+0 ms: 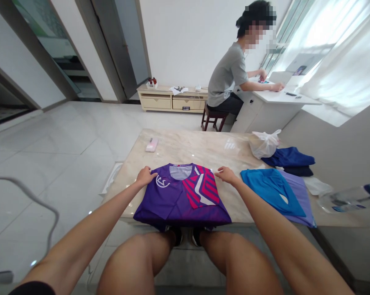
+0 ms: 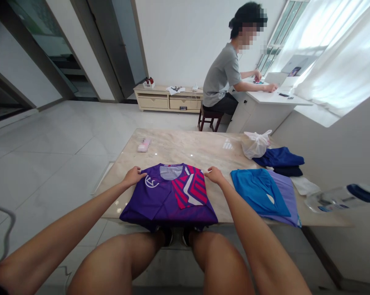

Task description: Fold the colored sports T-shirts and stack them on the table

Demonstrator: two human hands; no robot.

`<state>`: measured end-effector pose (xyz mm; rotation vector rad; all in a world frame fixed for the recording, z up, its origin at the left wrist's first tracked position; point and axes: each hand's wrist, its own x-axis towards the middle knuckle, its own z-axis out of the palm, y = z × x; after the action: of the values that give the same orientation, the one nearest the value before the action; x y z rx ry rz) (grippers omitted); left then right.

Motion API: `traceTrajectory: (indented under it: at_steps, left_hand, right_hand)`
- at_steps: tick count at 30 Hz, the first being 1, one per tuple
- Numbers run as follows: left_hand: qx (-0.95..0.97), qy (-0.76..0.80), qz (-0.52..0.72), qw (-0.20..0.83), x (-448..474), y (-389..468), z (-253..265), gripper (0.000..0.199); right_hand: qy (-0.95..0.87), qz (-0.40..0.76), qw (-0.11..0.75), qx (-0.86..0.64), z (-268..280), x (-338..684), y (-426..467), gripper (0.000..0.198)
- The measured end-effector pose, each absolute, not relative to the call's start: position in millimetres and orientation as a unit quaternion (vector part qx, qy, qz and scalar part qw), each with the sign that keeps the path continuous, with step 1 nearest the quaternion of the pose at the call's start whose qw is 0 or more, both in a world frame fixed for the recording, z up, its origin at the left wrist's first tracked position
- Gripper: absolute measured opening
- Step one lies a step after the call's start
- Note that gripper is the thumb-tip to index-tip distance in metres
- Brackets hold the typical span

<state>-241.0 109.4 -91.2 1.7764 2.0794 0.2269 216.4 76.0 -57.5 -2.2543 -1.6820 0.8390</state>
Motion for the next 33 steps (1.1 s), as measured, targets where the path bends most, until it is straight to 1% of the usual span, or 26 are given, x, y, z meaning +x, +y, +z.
traceTrajectory:
  at_steps: [2,4,6,9,10,12,13,15,18,21,23,26,30,33]
  left_hand:
    - [0.603,0.763,0.085,0.218,-240,124,-99,0.057]
    - [0.587,0.768,0.086,0.241,-239,137,-105,0.054]
    - [0.597,0.749,0.075,0.278,-238,147,-107,0.042]
    - [0.62,0.71,0.057,0.328,-238,158,-105,0.026]
    - [0.625,0.704,0.057,0.332,-238,162,-104,0.022]
    - [0.63,0.702,0.064,0.325,-237,174,-99,0.018]
    - [0.633,0.703,0.072,0.316,-235,183,-94,0.016]
    - [0.64,0.707,0.116,0.278,-231,204,-80,0.015]
    - [0.639,0.701,0.252,0.192,-218,237,-44,0.014]
    - [0.638,0.654,0.385,0.129,-204,249,-2,0.016]
    - [0.652,0.616,0.43,0.109,-199,235,18,0.016]
    - [0.672,0.591,0.435,0.1,-199,183,20,0.012]
    - [0.696,0.587,0.394,0.121,-213,82,-22,0.01]
    - [0.7,0.615,0.327,0.159,-226,10,-54,0.015]
  right_hand:
    - [-0.526,0.368,0.145,-0.753,-69,214,89,0.044]
    - [-0.485,0.444,0.171,-0.734,-79,209,101,0.044]
    - [-0.488,0.472,0.137,-0.721,-85,204,112,0.037]
    - [-0.568,0.427,0.047,-0.702,-87,197,129,0.027]
    - [-0.599,0.396,0.033,-0.696,-86,196,135,0.023]
    - [-0.643,0.331,0.034,-0.69,-83,194,150,0.013]
    - [-0.651,0.298,0.048,-0.696,-80,194,158,0.01]
    - [-0.638,0.23,0.102,-0.728,-70,195,178,0.014]
    - [-0.593,0.117,0.233,-0.762,-43,202,204,0.023]
    - [-0.592,0.05,0.347,-0.726,-6,213,212,0.025]
    - [-0.611,0.034,0.386,-0.69,13,219,198,0.024]
    - [-0.641,0.044,0.393,-0.658,16,224,147,0.023]
    - [-0.676,0.112,0.353,-0.637,-32,229,42,0.023]
    - [-0.703,0.176,0.28,-0.63,-73,234,-37,0.025]
